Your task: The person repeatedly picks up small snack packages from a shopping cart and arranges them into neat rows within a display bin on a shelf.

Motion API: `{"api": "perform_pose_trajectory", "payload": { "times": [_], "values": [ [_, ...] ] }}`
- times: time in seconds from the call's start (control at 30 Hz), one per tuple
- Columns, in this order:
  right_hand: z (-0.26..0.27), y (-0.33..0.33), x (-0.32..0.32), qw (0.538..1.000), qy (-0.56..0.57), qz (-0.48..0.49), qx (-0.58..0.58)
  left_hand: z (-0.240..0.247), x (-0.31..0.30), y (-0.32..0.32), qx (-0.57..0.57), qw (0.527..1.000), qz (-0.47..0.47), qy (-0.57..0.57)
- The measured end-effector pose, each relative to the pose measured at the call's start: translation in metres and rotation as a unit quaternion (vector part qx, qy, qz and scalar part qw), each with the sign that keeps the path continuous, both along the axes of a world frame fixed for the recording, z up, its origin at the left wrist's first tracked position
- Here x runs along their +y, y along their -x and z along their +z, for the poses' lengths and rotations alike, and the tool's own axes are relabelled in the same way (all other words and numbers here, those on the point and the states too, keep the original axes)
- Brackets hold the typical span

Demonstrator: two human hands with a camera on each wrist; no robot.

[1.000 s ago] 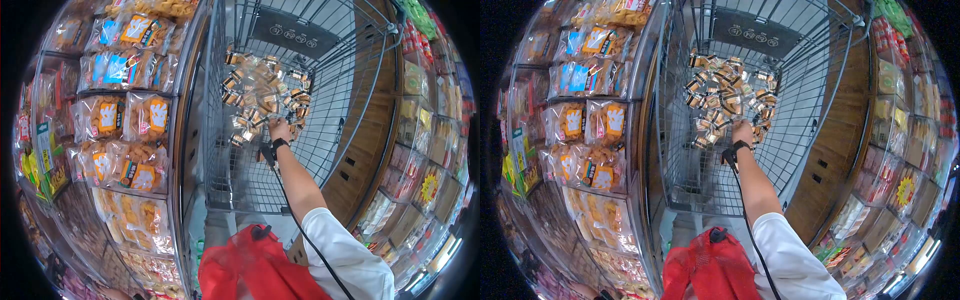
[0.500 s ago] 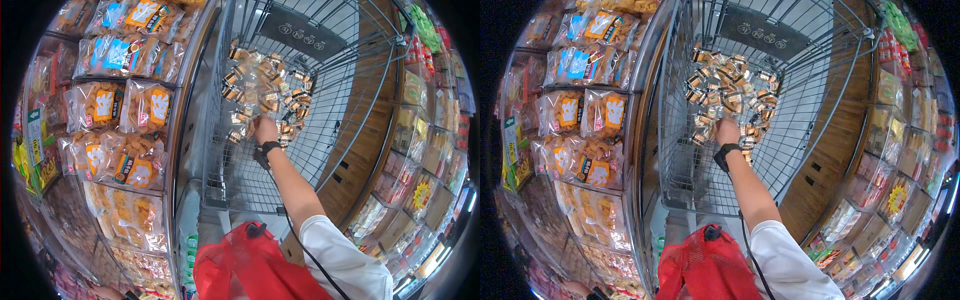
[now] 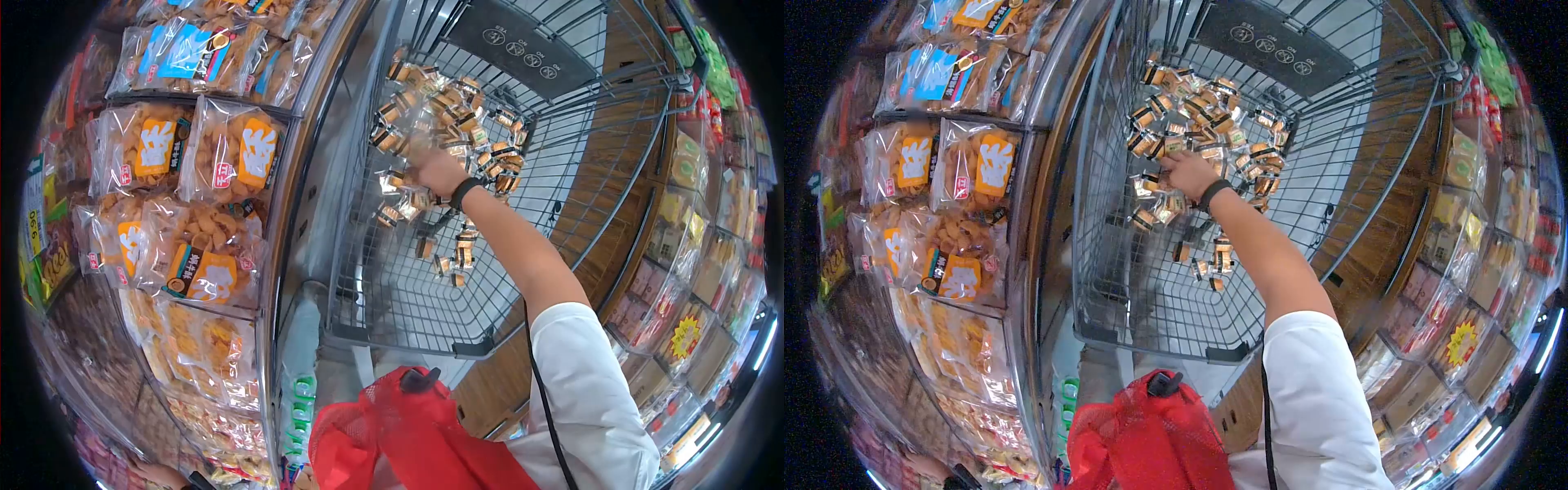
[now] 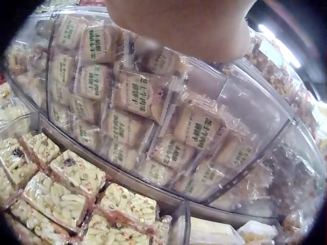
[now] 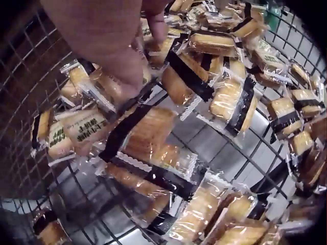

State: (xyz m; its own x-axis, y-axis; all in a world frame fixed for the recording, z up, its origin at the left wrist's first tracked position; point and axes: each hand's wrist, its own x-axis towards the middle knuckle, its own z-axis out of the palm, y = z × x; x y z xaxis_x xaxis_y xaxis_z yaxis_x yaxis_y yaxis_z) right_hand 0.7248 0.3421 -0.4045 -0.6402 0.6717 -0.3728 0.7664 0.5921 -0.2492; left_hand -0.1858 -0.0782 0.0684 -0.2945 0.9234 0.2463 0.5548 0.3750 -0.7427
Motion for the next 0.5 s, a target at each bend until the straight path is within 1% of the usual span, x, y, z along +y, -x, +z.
{"api": "perform_pose_trajectory", "payload": {
  "times": [0.07, 0.1, 0.17, 0.2, 0.3, 0.33, 0.4, 0.5],
  "values": [
    [0.01, 0.005, -0.007, 0.997, 0.034, -0.059, 0.039, -0.004, -0.005, 0.002, 0.035, 0.998, 0.049, -0.001],
    [0.012, 0.009, -0.01, 0.999, 0.023, -0.038, 0.019, -0.005, -0.007, 0.003, 0.053, 0.996, 0.073, -0.003],
    [0.013, 0.018, -0.018, 1.0, 0.001, 0.006, -0.016, -0.004, 0.0, -0.008, 0.015, 0.998, 0.046, -0.032],
    [0.009, 0.018, -0.022, 1.0, 0.02, -0.014, 0.007, -0.004, 0.006, -0.015, -0.004, 0.998, 0.032, -0.047],
    [-0.003, 0.003, -0.028, 0.998, 0.026, 0.021, -0.048, -0.001, 0.013, -0.027, -0.04, 0.997, 0.008, -0.069],
    [0.002, -0.002, -0.03, 0.998, 0.034, -0.051, -0.01, -0.002, 0.013, -0.03, -0.047, 0.996, 0.006, -0.072],
    [0.014, -0.012, -0.035, 0.978, 0.048, -0.192, 0.065, -0.003, 0.015, -0.035, -0.066, 0.994, -0.004, -0.081],
    [0.038, -0.025, -0.042, 0.972, 0.147, -0.146, 0.111, -0.004, 0.019, -0.043, -0.095, 0.992, -0.007, -0.088]
  ]
}}
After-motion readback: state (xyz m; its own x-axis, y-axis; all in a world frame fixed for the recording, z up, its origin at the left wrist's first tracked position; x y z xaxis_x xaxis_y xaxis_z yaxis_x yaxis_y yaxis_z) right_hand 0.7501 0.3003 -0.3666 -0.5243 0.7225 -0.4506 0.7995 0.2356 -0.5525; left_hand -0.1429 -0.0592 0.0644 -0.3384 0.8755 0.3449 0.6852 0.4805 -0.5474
